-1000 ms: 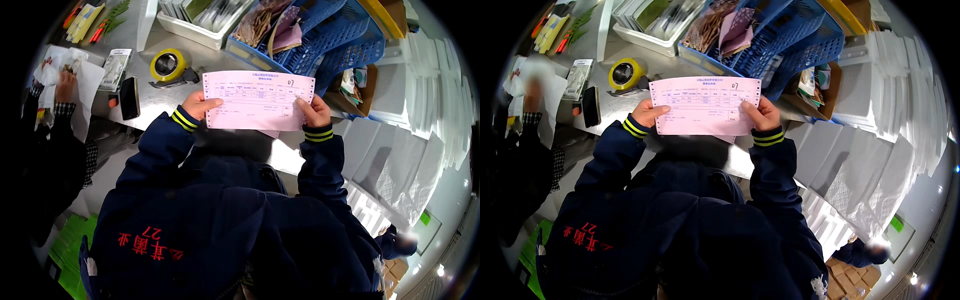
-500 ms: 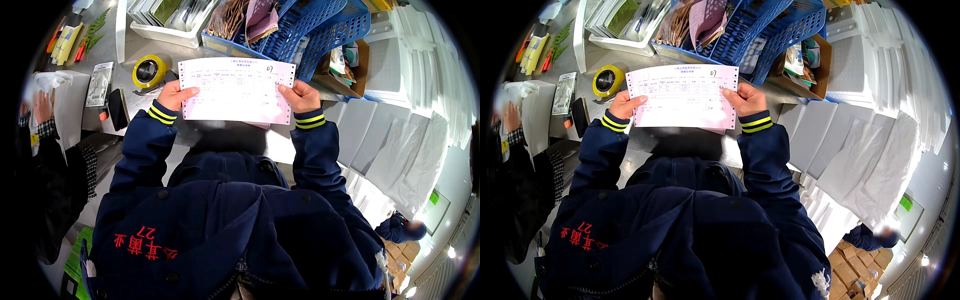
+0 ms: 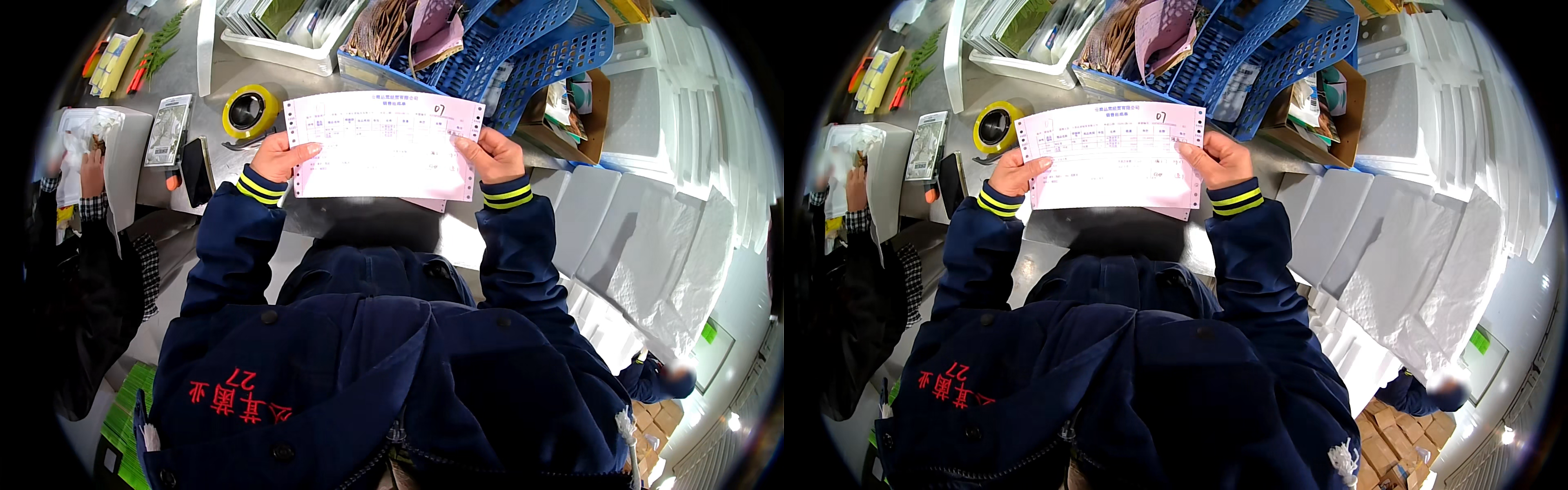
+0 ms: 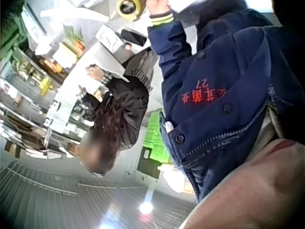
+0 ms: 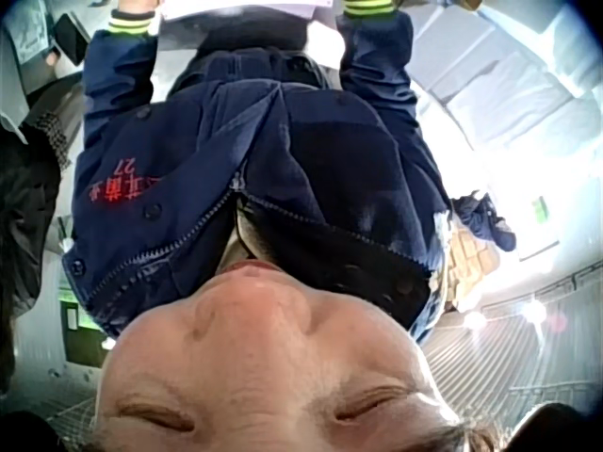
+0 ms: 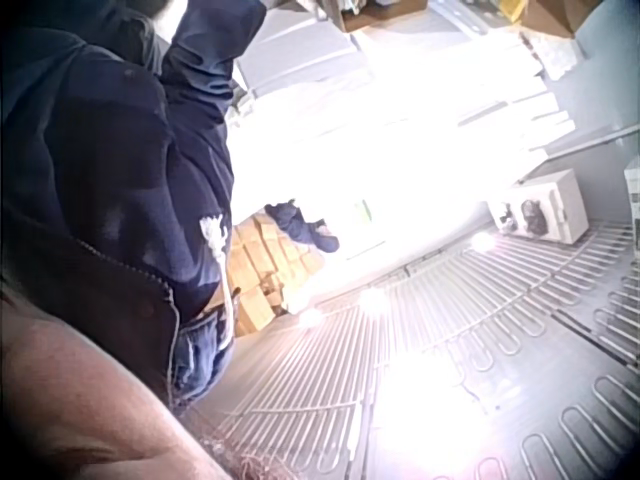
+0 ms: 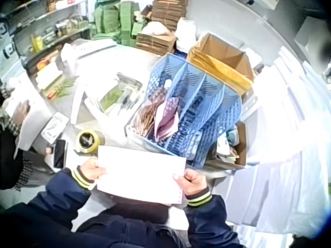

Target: The person sorts through several pink and white papers at a table, placing them into different slots of a blue organizer and eventually gathering a white box and small packets into it.

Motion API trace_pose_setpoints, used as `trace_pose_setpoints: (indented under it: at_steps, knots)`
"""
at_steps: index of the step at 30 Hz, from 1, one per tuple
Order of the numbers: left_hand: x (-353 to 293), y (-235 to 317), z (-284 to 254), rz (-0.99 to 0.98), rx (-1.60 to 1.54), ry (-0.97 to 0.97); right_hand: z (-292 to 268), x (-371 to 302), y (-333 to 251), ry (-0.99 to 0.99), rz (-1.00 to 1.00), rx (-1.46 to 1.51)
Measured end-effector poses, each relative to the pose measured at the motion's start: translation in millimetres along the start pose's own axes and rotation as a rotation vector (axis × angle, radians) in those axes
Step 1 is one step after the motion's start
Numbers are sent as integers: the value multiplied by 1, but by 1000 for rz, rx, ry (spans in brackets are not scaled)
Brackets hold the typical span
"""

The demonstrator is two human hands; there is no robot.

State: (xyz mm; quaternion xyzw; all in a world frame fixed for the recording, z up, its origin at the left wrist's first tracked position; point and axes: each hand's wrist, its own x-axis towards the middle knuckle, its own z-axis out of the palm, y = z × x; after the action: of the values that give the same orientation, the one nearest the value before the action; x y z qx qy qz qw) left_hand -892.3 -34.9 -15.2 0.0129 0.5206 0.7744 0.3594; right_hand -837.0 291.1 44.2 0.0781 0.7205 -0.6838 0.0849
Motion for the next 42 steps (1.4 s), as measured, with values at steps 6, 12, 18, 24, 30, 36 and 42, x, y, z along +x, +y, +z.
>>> trace_pose_setpoints:
  at_steps: [6, 12, 18, 24, 30, 36, 42]
  knots:
    - [-3, 6, 2, 18, -56, -13, -2, -1, 2, -17, -23, -60]
    - [-6, 8, 4, 17, -64, -2, -2, -3, 1, -10, -34, -70]
    - [-7, 11, 2, -26, -1, -42, -8, -2, 8, -32, -40, -53]
    - [-16, 18, 10, 57, 87, -136, -7, -4, 4, -50, -59, -39]
    - [-11, 20, 11, 37, 171, -141, -12, -4, 8, -29, -66, -87]
    - [-10, 25, 17, 50, 183, -139, -15, -2, 17, 33, -7, 17]
    - [-12, 35, 28, 149, 204, -70, -27, -1, 30, 80, 55, 177]
